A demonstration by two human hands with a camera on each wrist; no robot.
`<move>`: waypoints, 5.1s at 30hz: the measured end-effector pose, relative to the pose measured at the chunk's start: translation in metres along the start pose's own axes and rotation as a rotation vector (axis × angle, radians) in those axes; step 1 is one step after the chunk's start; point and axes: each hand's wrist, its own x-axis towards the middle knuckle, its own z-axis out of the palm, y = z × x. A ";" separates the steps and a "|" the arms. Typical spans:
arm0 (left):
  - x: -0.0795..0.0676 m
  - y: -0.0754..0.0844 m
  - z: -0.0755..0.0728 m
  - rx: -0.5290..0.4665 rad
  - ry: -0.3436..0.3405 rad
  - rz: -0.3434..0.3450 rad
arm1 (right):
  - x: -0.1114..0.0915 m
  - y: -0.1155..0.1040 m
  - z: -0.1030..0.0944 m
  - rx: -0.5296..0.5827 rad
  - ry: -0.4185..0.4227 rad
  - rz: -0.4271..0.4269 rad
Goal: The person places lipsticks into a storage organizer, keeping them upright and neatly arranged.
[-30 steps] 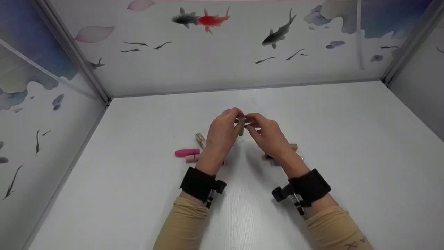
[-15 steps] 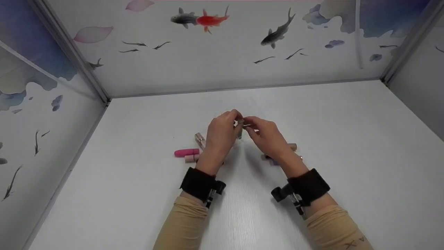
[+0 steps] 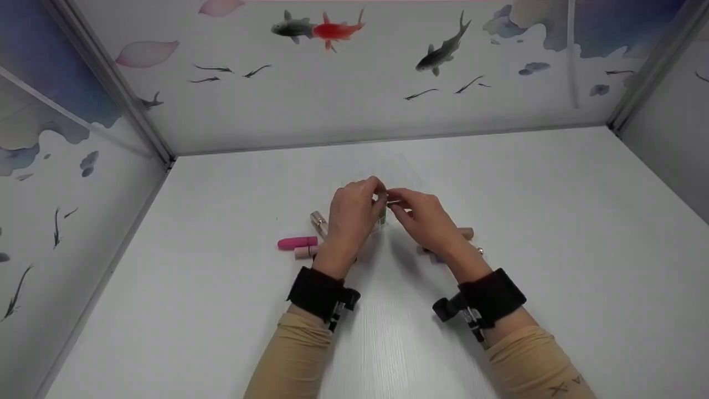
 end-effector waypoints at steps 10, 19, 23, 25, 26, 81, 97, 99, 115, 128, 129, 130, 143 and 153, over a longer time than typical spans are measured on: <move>0.000 -0.003 0.005 0.013 0.044 0.022 | 0.001 0.000 0.001 -0.026 -0.025 0.019; 0.000 -0.003 0.006 0.032 0.027 0.013 | 0.001 0.002 0.001 -0.046 -0.043 0.031; 0.000 -0.003 0.006 0.027 0.023 0.010 | 0.001 0.002 0.001 -0.053 -0.048 0.027; 0.000 -0.003 0.006 0.026 0.014 0.005 | 0.001 0.002 0.001 -0.054 -0.050 0.025; 0.000 -0.003 0.006 0.027 0.007 0.002 | 0.001 0.002 0.001 -0.055 -0.052 0.024; -0.012 0.056 0.035 -0.052 -0.623 0.076 | -0.028 0.034 -0.081 -0.396 -0.472 0.441; -0.009 0.064 0.036 -0.113 -0.674 0.099 | -0.025 0.039 -0.078 -0.376 -0.472 0.368; -0.008 0.064 0.036 -0.106 -0.676 0.103 | -0.025 0.041 -0.078 -0.370 -0.477 0.368; -0.004 0.061 0.029 -0.137 -0.551 0.067 | -0.025 0.038 -0.074 -0.361 -0.403 0.294; -0.002 0.055 0.025 -0.205 -0.264 0.003 | -0.021 0.039 -0.071 -0.287 -0.283 0.248; -0.002 0.054 0.024 -0.218 -0.248 0.005 | -0.020 0.039 -0.071 -0.286 -0.274 0.237; -0.001 0.053 0.022 -0.236 -0.239 0.000 | -0.020 0.038 -0.070 -0.284 -0.264 0.229; 0.010 0.031 -0.005 -0.542 -0.177 -0.147 | -0.013 0.023 -0.061 -0.168 -0.156 0.096; 0.012 0.029 -0.013 -0.631 -0.150 -0.144 | -0.011 0.020 -0.050 -0.108 -0.082 0.033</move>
